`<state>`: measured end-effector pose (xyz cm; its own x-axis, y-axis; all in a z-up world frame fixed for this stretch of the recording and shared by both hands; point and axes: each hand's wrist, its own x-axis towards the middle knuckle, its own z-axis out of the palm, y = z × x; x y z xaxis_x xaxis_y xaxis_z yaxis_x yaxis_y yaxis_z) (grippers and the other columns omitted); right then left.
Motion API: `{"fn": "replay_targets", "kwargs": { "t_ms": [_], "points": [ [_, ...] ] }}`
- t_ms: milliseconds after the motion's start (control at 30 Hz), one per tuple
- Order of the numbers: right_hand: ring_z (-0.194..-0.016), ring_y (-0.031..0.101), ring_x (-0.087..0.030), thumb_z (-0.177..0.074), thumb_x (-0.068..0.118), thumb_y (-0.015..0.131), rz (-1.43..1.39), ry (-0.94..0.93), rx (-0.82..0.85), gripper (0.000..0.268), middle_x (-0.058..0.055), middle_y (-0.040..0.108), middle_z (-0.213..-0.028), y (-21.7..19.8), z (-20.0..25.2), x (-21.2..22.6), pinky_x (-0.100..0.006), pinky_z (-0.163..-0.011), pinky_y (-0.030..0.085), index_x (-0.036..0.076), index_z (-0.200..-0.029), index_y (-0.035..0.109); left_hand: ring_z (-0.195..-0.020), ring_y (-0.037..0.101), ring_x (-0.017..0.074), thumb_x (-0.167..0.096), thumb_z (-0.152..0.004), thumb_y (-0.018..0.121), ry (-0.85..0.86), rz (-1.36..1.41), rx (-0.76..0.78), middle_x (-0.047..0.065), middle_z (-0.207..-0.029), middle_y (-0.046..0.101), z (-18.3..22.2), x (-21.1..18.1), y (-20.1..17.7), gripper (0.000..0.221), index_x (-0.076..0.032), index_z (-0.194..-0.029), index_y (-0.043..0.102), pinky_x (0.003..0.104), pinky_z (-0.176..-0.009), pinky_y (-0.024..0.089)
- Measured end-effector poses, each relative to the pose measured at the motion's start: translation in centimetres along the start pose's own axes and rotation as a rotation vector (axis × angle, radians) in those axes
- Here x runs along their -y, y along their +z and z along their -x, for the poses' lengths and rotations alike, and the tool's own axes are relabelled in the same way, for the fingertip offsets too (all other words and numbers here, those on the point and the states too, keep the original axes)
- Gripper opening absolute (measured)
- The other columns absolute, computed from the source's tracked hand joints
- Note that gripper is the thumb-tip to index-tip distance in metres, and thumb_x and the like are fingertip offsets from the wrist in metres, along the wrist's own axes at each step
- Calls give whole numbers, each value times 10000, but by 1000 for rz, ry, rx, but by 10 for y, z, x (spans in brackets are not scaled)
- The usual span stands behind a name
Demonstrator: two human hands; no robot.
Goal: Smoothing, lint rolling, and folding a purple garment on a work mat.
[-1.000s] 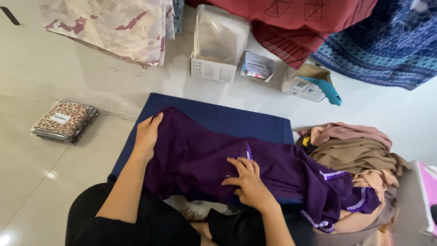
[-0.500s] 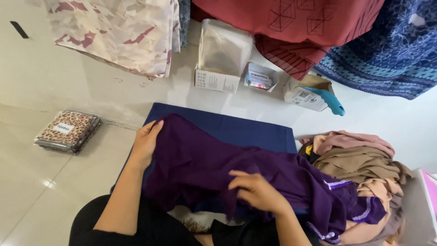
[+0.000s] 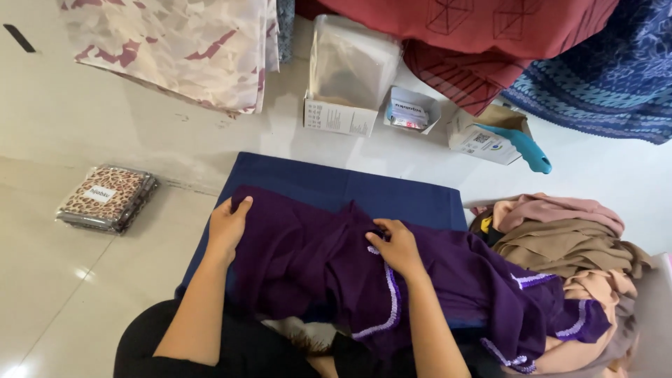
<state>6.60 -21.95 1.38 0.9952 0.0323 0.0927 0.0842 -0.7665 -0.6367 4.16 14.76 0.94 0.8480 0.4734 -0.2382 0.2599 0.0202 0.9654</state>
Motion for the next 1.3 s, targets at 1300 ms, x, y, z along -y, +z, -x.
{"fn": "replay_targets", "kwargs": {
  "t_ms": [1300],
  "points": [
    [-733,688,-181,-988,134,692,-1227,128,119,175,-92,698,-829,72,28,149,-307,-664,610,24,-1113,745,-1088,699,168,-176,-1005,659,200,531,351,139,-1228,765,69,24,54,338,-40,-1309,720,354,-961,563]
  ]
}}
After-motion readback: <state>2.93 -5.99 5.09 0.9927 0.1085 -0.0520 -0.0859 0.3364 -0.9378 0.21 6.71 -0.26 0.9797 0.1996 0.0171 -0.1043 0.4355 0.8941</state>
